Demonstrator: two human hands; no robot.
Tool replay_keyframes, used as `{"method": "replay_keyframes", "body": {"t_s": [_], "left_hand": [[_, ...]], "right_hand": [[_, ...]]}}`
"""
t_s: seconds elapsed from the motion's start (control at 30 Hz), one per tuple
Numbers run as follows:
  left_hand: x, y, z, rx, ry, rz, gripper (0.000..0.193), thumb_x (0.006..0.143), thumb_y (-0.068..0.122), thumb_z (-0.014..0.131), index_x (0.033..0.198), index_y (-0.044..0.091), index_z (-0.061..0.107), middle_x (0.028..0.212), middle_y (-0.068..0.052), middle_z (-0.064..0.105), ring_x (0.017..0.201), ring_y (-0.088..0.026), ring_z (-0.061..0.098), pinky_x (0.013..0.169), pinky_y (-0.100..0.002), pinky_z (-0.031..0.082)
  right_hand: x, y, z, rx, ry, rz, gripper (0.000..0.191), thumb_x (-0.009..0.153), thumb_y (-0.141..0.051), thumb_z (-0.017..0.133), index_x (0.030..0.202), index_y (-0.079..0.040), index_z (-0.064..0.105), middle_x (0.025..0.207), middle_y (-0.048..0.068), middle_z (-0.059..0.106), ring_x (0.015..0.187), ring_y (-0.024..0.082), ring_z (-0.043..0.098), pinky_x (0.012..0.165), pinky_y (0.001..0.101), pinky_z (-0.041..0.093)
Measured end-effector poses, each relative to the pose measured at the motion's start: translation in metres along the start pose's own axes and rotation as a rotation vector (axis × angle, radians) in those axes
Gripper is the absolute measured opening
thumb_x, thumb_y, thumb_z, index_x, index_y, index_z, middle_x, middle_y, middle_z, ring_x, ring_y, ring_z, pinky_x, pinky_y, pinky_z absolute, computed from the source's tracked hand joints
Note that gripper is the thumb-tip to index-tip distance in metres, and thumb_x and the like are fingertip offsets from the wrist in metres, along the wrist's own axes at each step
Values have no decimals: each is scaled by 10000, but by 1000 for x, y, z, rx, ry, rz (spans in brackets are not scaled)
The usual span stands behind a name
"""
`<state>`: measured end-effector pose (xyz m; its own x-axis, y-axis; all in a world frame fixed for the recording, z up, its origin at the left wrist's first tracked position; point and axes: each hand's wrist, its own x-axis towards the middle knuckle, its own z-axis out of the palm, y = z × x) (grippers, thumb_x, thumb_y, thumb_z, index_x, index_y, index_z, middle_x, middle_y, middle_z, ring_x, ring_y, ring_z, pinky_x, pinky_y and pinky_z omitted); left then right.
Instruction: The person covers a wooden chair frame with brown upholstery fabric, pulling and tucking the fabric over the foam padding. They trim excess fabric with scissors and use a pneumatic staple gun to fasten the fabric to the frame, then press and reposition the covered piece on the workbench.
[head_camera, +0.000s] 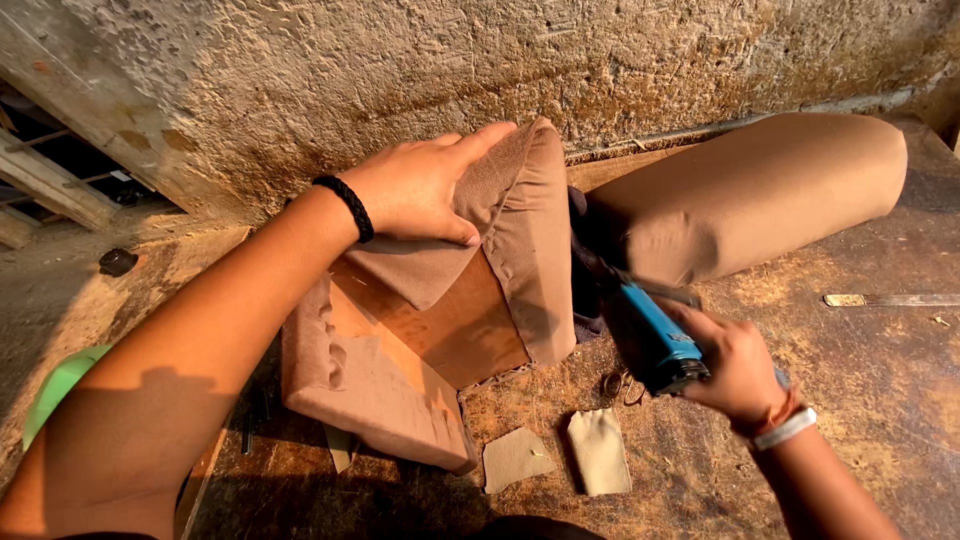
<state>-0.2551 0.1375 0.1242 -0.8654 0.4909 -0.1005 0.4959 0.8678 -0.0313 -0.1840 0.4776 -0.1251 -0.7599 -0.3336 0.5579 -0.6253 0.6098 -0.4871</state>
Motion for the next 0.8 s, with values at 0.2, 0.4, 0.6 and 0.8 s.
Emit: {"method": "replay_keyframes", "body": {"t_s": [0.2, 0.4, 0.6, 0.8], "left_hand": [[-1, -9, -1, -52, 9, 27, 1213, 679, 335, 878, 1614, 303, 107, 1336, -207, 590, 1061, -386, 668, 896, -480, 546], [7, -16, 0, 12, 27, 69, 1231, 661, 337, 899, 1606, 292, 111, 1343, -225, 572, 1110, -414, 634, 909, -494, 529], [9, -18, -1, 0, 52, 137, 1243, 659, 338, 903, 1604, 271, 97, 1361, -240, 561, 1133, -451, 619, 932, -507, 518], [7, -15, -6, 12, -3, 54, 1244, 662, 338, 897, 1606, 322, 88, 1362, -210, 572, 1130, -429, 635, 937, -493, 530]], "right_hand": [[90, -45, -23, -249, 68, -398, 575, 782, -80, 753, 1347, -97, 648, 888, 75, 759, 784, 227, 751, 671, 366, 590], [123, -54, -27, -235, 63, -480, 582, 741, -70, 719, 1320, -89, 657, 895, 100, 755, 783, 261, 742, 680, 387, 583], [135, -51, -25, -204, 49, -459, 468, 779, -45, 697, 1243, -102, 684, 956, 115, 760, 841, 281, 748, 688, 394, 579], [135, -47, -32, -206, 33, -513, 465, 802, -34, 682, 1262, -93, 695, 979, 141, 780, 807, 258, 763, 675, 372, 604]]}}
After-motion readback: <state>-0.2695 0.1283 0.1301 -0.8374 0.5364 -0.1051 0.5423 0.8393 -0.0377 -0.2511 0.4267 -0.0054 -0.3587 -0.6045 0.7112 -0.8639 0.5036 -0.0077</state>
